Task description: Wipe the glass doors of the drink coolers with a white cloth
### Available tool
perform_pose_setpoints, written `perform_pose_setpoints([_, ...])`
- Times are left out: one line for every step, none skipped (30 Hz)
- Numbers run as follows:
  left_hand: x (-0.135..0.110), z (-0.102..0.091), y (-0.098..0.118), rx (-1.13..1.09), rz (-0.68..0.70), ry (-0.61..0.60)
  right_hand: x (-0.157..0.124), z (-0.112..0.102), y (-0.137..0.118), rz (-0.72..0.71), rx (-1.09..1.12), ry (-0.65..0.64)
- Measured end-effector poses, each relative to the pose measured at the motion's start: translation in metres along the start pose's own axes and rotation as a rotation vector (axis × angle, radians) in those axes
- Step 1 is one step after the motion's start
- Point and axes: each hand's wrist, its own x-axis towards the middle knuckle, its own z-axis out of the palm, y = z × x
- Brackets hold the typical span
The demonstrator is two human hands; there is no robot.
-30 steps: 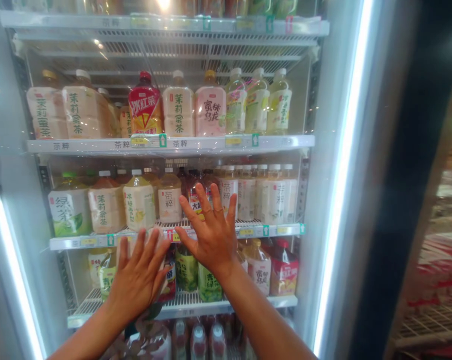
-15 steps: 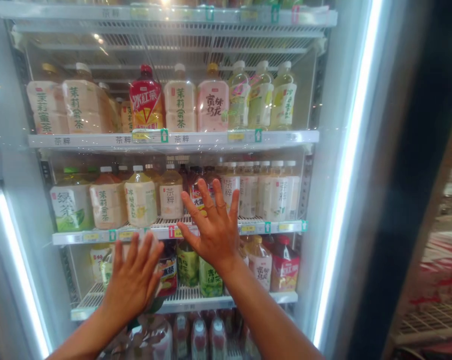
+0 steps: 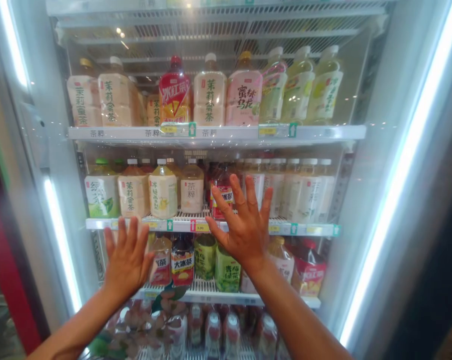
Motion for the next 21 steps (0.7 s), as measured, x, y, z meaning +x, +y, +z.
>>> perform_pose_setpoints([-0.024, 0.002, 0.006, -0.013, 0.034, -0.037, 0.000, 0.000, 0.000, -0.002, 0.007, -0.006])
perform_pose_setpoints([-0.041, 0.002, 0.008, -0.022, 0.073, -0.057, 0.000, 0.000, 0.001, -0.003, 0.014, -0.010])
perform_pose_setpoints([-0.048, 0.001, 0.005, -0.021, 0.101, -0.076, 0.000, 0.000, 0.001, -0.003, 0.017, -0.011])
perform_pose_setpoints([-0.046, -0.001, -0.002, -0.021, 0.101, -0.081, 0.000, 0.000, 0.001, -0.003, 0.015, -0.011])
perform_pose_setpoints([-0.033, -0.005, -0.013, -0.019, 0.087, -0.075, 0.000, 0.000, 0.001, -0.007, 0.010, -0.004])
perform_pose_setpoints([-0.015, -0.009, -0.026, -0.009, 0.050, -0.051, 0.000, 0.000, 0.002, -0.013, 0.003, 0.006])
perform_pose_setpoints([0.007, -0.012, -0.039, -0.008, -0.013, -0.015, -0.001, 0.000, 0.001, -0.020, -0.005, 0.016])
perform_pose_setpoints([0.027, -0.015, -0.050, -0.009, -0.080, 0.016, -0.001, 0.000, 0.001, -0.025, -0.011, 0.022])
perform_pose_setpoints([0.042, -0.017, -0.058, -0.013, -0.119, 0.037, -0.001, 0.000, 0.000, -0.028, -0.016, 0.025])
perform_pose_setpoints([0.049, -0.018, -0.061, -0.017, -0.149, 0.047, -0.001, -0.001, 0.000, -0.028, -0.020, 0.026])
perform_pose_setpoints([0.048, -0.017, -0.060, -0.021, -0.168, 0.048, -0.001, 0.000, -0.001, -0.025, -0.022, 0.023])
perform_pose_setpoints([0.037, -0.014, -0.054, -0.031, -0.167, 0.040, -0.001, 0.000, -0.001, -0.020, -0.023, 0.020])
perform_pose_setpoints([0.019, -0.010, -0.046, -0.040, -0.158, 0.026, 0.000, 0.001, 0.000, -0.017, -0.022, 0.017])
perform_pose_setpoints([-0.003, -0.006, -0.035, -0.061, -0.125, 0.002, 0.000, 0.002, 0.001, -0.017, -0.020, 0.017])
perform_pose_setpoints([-0.026, -0.001, -0.025, -0.104, -0.062, -0.016, 0.001, 0.003, 0.002, -0.021, -0.017, 0.019])
perform_pose_setpoints([-0.046, 0.002, -0.015, -0.128, -0.021, -0.019, 0.002, 0.004, 0.004, -0.024, -0.014, 0.019])
perform_pose_setpoints([-0.061, 0.003, -0.006, -0.147, -0.007, -0.018, 0.002, 0.004, 0.005, -0.025, -0.011, 0.018])
perform_pose_setpoints([-0.069, 0.003, 0.002, -0.172, -0.001, -0.010, 0.003, 0.003, 0.005, -0.027, -0.003, 0.013])
perform_pose_setpoints([-0.068, 0.000, 0.010, -0.194, -0.012, 0.006, 0.002, 0.001, 0.002, -0.022, 0.015, 0.010])
perform_pose_setpoints([-0.060, -0.004, 0.018, -0.215, -0.029, 0.027, 0.001, -0.004, -0.003, -0.005, 0.054, 0.011])
perform_pose_setpoints([-0.046, -0.011, 0.027, -0.248, -0.066, 0.053, -0.001, -0.011, -0.013, 0.031, 0.122, 0.009])
